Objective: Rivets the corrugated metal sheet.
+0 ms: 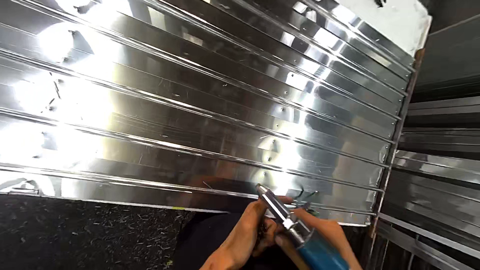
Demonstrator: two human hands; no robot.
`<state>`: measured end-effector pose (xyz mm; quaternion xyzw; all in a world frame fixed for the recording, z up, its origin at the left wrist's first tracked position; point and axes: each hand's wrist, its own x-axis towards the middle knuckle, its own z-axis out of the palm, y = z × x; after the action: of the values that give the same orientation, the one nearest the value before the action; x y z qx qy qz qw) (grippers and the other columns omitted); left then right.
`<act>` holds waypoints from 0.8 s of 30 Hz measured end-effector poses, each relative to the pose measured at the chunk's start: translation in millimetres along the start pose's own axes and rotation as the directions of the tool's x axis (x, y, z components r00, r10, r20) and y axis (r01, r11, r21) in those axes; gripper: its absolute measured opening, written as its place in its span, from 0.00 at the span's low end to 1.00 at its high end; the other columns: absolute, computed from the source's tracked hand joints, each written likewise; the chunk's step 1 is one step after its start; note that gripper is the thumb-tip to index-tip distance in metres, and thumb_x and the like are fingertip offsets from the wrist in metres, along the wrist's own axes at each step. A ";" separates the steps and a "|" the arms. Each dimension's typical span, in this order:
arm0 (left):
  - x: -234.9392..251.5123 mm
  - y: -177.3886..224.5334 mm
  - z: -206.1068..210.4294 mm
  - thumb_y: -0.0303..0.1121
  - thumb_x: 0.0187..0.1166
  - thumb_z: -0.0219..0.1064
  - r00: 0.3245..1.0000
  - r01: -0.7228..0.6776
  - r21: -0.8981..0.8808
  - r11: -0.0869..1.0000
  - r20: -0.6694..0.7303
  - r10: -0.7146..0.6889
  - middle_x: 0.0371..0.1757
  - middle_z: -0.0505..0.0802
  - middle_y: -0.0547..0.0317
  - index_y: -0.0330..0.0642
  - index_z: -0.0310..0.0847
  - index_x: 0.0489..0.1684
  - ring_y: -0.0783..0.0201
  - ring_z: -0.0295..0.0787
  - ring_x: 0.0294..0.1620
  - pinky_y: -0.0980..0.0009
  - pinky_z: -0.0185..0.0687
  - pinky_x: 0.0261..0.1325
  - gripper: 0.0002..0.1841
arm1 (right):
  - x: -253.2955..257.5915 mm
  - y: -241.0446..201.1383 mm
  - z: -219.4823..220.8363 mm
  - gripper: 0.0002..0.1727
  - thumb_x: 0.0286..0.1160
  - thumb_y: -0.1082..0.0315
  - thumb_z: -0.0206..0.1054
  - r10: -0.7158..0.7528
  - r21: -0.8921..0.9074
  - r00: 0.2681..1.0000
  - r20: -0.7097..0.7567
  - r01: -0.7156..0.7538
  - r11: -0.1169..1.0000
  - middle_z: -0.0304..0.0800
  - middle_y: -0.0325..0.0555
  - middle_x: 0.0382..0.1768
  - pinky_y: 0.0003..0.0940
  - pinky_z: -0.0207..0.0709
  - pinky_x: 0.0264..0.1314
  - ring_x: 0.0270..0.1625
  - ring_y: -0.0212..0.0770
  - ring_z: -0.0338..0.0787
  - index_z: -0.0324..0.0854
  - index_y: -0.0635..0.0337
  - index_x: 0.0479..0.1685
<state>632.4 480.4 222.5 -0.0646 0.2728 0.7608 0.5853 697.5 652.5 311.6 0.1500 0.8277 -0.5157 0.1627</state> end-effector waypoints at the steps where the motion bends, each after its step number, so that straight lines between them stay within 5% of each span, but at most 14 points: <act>1: -5.6 -9.1 3.4 0.58 0.91 0.39 1.000 -0.019 0.065 0.998 -0.009 0.019 0.20 0.83 0.69 0.51 0.78 0.77 0.80 0.64 0.10 0.83 0.59 0.11 0.31 | -7.0 3.0 7.5 0.18 0.69 0.66 0.79 -0.021 0.003 1.000 -0.008 0.021 1.000 0.97 0.43 0.45 0.34 0.92 0.53 0.46 0.32 0.96 0.88 0.61 0.58; 4: -18.4 -25.3 13.4 0.58 0.89 0.45 0.995 -0.082 0.209 0.974 -0.042 0.093 0.40 0.92 0.69 0.46 0.75 0.79 0.81 0.77 0.24 0.84 0.71 0.23 0.32 | -22.6 4.4 24.4 0.20 0.66 0.67 0.79 -0.043 -0.051 0.998 -0.052 0.040 0.998 0.97 0.46 0.43 0.37 0.91 0.50 0.44 0.36 0.95 0.88 0.62 0.58; 7: -24.5 -40.1 17.1 0.64 0.88 0.44 0.979 -0.189 0.298 0.936 -0.018 0.204 0.56 0.92 0.65 0.38 0.71 0.81 0.79 0.87 0.45 0.79 0.83 0.44 0.40 | -34.4 6.1 31.4 0.20 0.64 0.70 0.77 -0.074 -0.116 0.994 -0.080 0.064 0.991 0.96 0.48 0.41 0.39 0.90 0.47 0.42 0.38 0.95 0.88 0.61 0.59; 9: -26.3 -45.8 19.8 0.65 0.87 0.44 0.973 -0.220 0.316 0.923 0.001 0.232 0.59 0.92 0.62 0.36 0.70 0.81 0.76 0.88 0.51 0.75 0.86 0.53 0.41 | -40.5 12.9 32.0 0.20 0.64 0.71 0.77 -0.116 -0.069 0.988 -0.099 0.110 0.992 0.97 0.46 0.42 0.36 0.91 0.49 0.43 0.35 0.95 0.87 0.63 0.58; 12: -25.2 -43.9 24.4 0.49 0.93 0.45 0.967 -0.233 0.382 0.894 -0.006 0.254 0.51 0.91 0.64 0.38 0.71 0.81 0.75 0.86 0.42 0.76 0.85 0.44 0.28 | -50.8 17.0 31.4 0.20 0.66 0.72 0.78 -0.108 0.039 0.980 -0.169 0.117 0.992 0.97 0.43 0.44 0.33 0.92 0.52 0.45 0.32 0.95 0.86 0.65 0.59; 15: -32.2 -38.0 20.9 0.38 0.91 0.55 0.945 -0.252 0.696 0.672 0.027 0.327 0.37 0.92 0.60 0.38 0.77 0.75 0.71 0.84 0.26 0.69 0.85 0.32 0.20 | -58.7 16.4 27.3 0.20 0.66 0.73 0.79 -0.037 0.124 0.944 -0.327 0.082 0.989 0.97 0.44 0.40 0.35 0.94 0.48 0.41 0.36 0.96 0.84 0.69 0.57; 17: -41.0 -36.0 23.3 0.39 0.89 0.60 0.938 -0.260 0.858 0.442 0.116 0.327 0.25 0.91 0.55 0.37 0.89 0.56 0.63 0.84 0.21 0.60 0.82 0.29 0.16 | -60.2 17.8 21.7 0.19 0.63 0.76 0.78 -0.026 0.137 0.917 -0.398 0.087 0.987 0.96 0.44 0.38 0.34 0.93 0.45 0.38 0.36 0.96 0.84 0.71 0.54; 19: -41.8 -36.0 29.5 0.41 0.88 0.61 0.944 -0.280 0.901 0.331 0.197 0.265 0.21 0.90 0.54 0.40 0.92 0.36 0.60 0.87 0.23 0.55 0.80 0.31 0.17 | -61.4 19.4 18.0 0.17 0.61 0.76 0.78 -0.031 0.113 0.917 -0.398 0.082 0.990 0.96 0.42 0.36 0.32 0.93 0.42 0.36 0.34 0.95 0.85 0.69 0.51; 21: -34.3 -37.7 29.7 0.39 0.85 0.63 0.935 -0.320 0.857 0.404 0.218 0.278 0.18 0.87 0.57 0.39 0.89 0.25 0.66 0.81 0.20 0.63 0.74 0.27 0.18 | -60.6 20.5 18.3 0.17 0.63 0.73 0.80 -0.052 0.088 0.926 -0.374 0.091 0.992 0.97 0.43 0.37 0.33 0.93 0.43 0.36 0.34 0.96 0.87 0.68 0.51; 24: -26.3 -28.2 21.6 0.36 0.85 0.65 0.906 -0.395 0.658 0.641 0.163 0.391 0.17 0.84 0.65 0.38 0.88 0.24 0.78 0.74 0.17 0.78 0.69 0.23 0.16 | -58.7 15.8 21.4 0.18 0.66 0.64 0.82 -0.135 0.007 0.903 -0.409 0.151 0.988 0.98 0.43 0.37 0.30 0.93 0.45 0.38 0.30 0.96 0.90 0.67 0.50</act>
<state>671.4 473.1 242.1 0.2157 0.5363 0.7172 0.3893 759.5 635.1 314.9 0.1960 0.8420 -0.4996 -0.0543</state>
